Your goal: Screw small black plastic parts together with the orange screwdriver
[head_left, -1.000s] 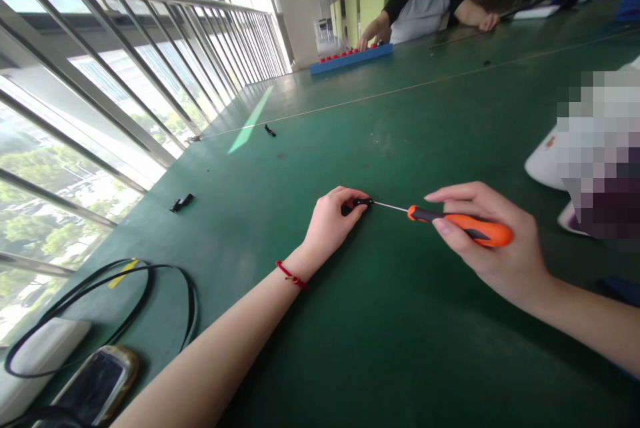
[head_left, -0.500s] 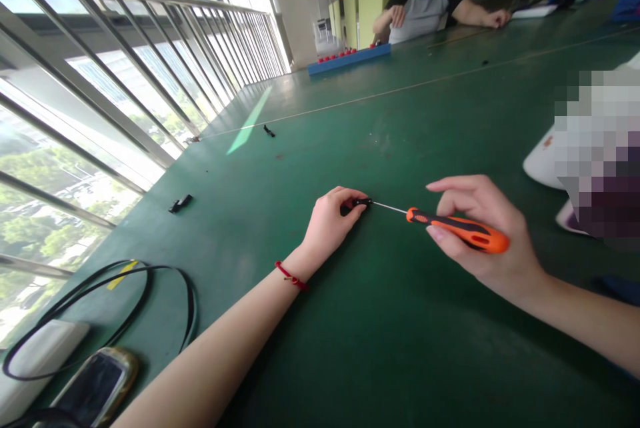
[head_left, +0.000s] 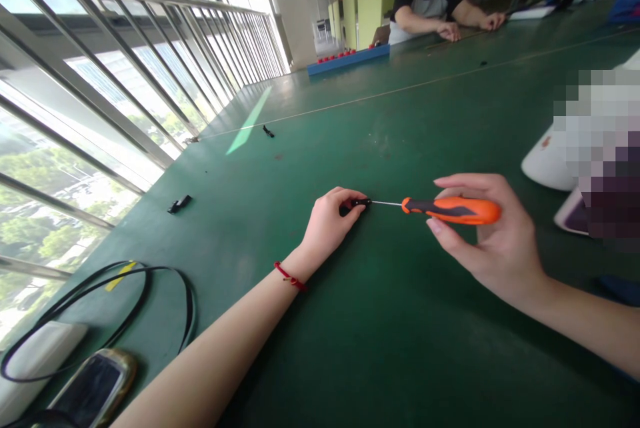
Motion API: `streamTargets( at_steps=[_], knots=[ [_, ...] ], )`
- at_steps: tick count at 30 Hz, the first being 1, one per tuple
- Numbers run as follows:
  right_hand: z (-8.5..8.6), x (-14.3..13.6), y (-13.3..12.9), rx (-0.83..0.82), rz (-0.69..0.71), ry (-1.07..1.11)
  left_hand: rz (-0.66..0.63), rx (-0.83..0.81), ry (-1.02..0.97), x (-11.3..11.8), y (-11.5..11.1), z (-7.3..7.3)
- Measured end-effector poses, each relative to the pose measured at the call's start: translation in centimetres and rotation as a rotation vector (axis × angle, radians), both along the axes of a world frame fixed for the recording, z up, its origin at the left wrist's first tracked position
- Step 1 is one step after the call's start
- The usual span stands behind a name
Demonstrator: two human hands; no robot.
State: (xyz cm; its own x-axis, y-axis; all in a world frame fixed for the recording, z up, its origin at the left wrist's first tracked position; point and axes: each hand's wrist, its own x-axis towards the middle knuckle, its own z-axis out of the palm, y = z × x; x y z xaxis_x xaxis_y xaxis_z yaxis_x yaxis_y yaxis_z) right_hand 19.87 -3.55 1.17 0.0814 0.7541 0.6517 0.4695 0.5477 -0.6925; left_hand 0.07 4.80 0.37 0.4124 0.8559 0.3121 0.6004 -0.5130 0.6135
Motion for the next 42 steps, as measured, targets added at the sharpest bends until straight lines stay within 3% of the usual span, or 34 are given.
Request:
streamTargets(
  at_steps=[5, 10, 14, 18, 23, 28, 32, 37, 42],
  knots=[
    [-0.03, 0.12, 0.06, -0.107, 0.029, -0.076, 0.001, -0.014, -0.001, 0.02, -0.03, 0.06],
    [-0.26, 0.19, 0.24, -0.015, 0.055, 0.047, 0.006, -0.013, -0.003, 0.05, 0.01, 0.03],
    [-0.15, 0.14, 0.14, -0.138, 0.057, -0.060, 0.000, -0.013, -0.004, 0.03, 0.04, -0.03],
    [-0.06, 0.10, 0.04, 0.000, 0.015, 0.002, 0.000, -0.009, -0.003, 0.02, 0.02, -0.01],
    [0.06, 0.11, -0.07, -0.105, 0.075, -0.070, -0.004, -0.014, -0.002, 0.03, 0.05, 0.01],
    [0.13, -0.03, -0.01, 0.000, 0.080, 0.026, -0.003, -0.007, -0.002, 0.02, 0.05, -0.01],
    [0.17, 0.02, -0.05, -0.129, 0.111, -0.092, 0.006, -0.005, -0.004, 0.05, -0.05, 0.06],
    [0.12, 0.06, -0.06, -0.013, 0.052, 0.003, 0.005, 0.000, 0.000, 0.06, -0.08, 0.09],
    [0.04, 0.25, 0.01, -0.128, 0.051, -0.140, 0.002, 0.005, -0.001, 0.06, -0.06, 0.09]
  ],
)
